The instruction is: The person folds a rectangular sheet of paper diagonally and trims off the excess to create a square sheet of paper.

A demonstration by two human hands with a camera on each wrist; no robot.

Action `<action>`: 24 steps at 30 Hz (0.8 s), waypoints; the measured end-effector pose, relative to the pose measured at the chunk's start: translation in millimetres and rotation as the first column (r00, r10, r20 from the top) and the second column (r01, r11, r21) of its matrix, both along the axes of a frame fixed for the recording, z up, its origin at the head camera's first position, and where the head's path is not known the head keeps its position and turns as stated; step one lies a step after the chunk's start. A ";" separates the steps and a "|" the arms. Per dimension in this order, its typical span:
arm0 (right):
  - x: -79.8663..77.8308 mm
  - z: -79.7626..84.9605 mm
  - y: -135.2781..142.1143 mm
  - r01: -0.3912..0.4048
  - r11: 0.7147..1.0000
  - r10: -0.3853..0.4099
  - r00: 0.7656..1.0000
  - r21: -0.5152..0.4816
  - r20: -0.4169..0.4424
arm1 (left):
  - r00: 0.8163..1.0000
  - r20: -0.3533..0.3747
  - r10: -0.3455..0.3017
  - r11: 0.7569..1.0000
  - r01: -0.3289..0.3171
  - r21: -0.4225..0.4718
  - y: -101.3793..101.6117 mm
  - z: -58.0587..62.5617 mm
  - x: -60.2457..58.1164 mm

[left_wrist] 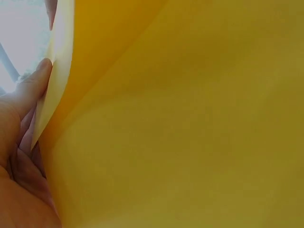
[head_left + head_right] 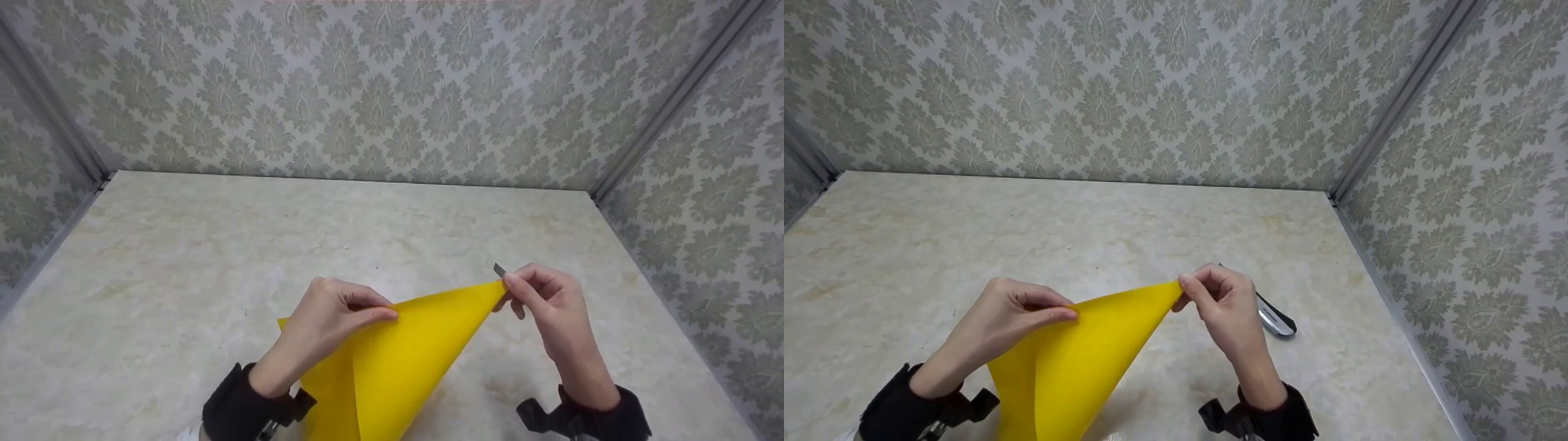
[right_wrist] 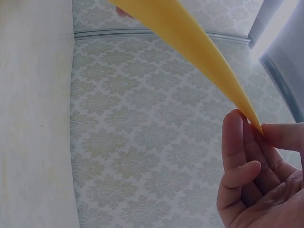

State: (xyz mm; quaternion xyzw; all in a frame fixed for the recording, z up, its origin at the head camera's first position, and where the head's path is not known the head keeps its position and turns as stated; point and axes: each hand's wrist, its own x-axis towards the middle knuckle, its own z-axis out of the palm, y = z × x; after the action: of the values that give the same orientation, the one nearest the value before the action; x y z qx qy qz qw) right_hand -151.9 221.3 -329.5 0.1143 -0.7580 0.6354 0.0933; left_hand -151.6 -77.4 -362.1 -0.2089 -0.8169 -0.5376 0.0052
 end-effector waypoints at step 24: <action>3.8 -2.7 2.2 -0.042 0.997 0.050 0.989 0.061 -0.142 | 1.000 0.019 -0.023 0.999 0.022 0.025 -1.6 4.1 2.1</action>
State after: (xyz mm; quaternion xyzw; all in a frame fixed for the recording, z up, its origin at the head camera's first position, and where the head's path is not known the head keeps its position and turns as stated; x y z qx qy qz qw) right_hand -148.1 223.5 -332.2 0.1799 -0.7646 0.6052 0.1296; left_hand -149.5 -79.0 -358.0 -0.2128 -0.8078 -0.5496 -0.0060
